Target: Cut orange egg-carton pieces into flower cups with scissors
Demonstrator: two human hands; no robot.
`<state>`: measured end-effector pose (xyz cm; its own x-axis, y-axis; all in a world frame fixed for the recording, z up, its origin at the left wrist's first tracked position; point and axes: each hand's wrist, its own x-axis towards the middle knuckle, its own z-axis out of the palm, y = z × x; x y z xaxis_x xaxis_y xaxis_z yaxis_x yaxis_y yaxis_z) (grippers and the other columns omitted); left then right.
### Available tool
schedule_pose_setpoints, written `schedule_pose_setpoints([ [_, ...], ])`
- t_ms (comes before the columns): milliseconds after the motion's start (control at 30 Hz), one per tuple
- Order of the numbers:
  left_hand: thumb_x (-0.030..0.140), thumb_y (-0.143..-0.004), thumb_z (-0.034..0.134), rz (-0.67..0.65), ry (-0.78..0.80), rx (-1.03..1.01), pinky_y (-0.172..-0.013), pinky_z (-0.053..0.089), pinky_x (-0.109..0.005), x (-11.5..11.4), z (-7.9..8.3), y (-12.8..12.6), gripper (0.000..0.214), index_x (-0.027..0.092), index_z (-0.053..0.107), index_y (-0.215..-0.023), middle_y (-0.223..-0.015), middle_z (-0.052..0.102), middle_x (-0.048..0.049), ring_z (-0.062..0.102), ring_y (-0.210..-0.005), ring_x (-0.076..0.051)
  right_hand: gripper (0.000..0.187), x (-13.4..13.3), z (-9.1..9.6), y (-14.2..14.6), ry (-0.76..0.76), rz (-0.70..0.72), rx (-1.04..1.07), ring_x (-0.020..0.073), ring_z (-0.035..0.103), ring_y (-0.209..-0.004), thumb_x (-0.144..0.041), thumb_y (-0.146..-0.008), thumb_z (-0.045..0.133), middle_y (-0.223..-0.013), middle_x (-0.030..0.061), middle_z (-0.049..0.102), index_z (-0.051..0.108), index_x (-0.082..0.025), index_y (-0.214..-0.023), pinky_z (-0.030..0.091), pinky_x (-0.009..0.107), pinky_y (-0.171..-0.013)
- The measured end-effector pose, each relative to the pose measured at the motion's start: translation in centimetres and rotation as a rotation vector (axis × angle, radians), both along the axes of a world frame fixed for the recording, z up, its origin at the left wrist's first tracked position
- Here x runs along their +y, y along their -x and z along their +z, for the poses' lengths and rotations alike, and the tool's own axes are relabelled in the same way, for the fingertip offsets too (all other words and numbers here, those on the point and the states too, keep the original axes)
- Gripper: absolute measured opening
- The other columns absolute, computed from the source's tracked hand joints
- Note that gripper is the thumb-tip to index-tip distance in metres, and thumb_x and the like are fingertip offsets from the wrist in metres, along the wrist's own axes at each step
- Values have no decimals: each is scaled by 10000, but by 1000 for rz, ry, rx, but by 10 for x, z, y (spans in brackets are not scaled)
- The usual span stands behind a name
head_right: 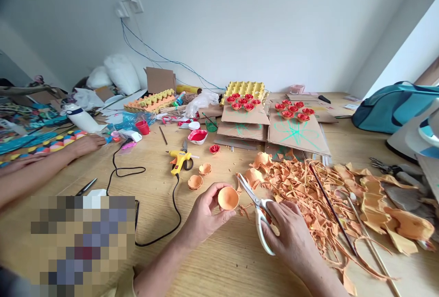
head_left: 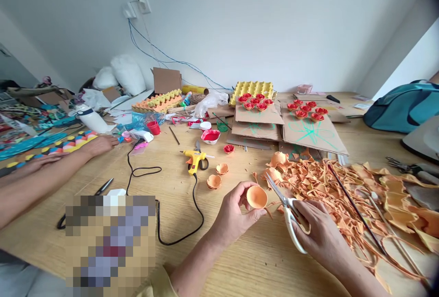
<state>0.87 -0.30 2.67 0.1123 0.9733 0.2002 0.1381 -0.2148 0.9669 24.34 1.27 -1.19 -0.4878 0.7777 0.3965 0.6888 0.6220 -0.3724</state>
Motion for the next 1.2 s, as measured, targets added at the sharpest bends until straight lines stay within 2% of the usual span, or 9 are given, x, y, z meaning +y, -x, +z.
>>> schedule_pose_setpoints([
  [267,302,-757,756,17,-2,10,-701,496,-246,0,-2,-1,403,189,530,-1072,-956,627,-44,583,-797,-152,158,-2,3,-1,10,0,17,179,534,-651,-282,-951,519,-688,-18,552,467,-237,-809,399,329,-705],
  [467,216,-789,695,29,4,-5,-726,498,-256,1,-5,0,391,204,507,-1132,-983,600,-37,568,-813,-146,151,-7,3,3,54,35,-16,176,533,-670,-278,-952,519,-715,-10,560,467,-236,-817,394,314,-683],
  [600,200,-815,666,44,65,-69,-736,494,-261,1,-10,-2,360,218,440,-1094,-928,557,-8,548,-794,-132,170,-8,-2,4,79,37,-24,178,529,-674,-304,-959,516,-722,-8,559,463,-236,-813,394,320,-688],
  [733,220,-861,623,-16,144,-190,-725,478,-247,-1,-8,-4,391,220,412,-1191,-865,482,22,511,-733,-105,203,-7,-4,6,104,17,-36,174,519,-669,-328,-963,520,-719,-11,555,454,-235,-794,388,320,-691],
  [833,218,-871,622,-42,171,-259,-828,477,-257,-4,-5,-4,434,218,409,-1250,-924,501,6,540,-818,-110,200,-7,-3,7,117,13,-30,177,530,-683,-330,-965,518,-733,-6,571,461,-233,-800,391,320,-699],
  [1000,218,-909,584,-123,145,-288,-1054,414,-315,-6,-3,-5,495,217,381,-1360,-1195,575,-73,555,-1143,-174,192,-7,-2,8,145,17,-36,178,534,-691,-329,-954,535,-745,-1,585,474,-228,-802,397,330,-717],
  [1100,215,-895,618,-108,102,-291,-1074,421,-315,-5,-5,-7,478,212,424,-1331,-1287,565,-91,547,-1211,-194,165,-8,1,9,160,21,-51,182,540,-705,-311,-951,530,-768,5,592,485,-226,-816,399,341,-728],
  [1200,215,-879,642,-87,86,-256,-1010,491,-327,-4,-9,-9,436,199,466,-1278,-1197,613,-91,611,-1114,-197,132,-10,5,11,157,22,-70,190,550,-728,-294,-936,535,-793,13,600,491,-227,-830,404,351,-740],
])
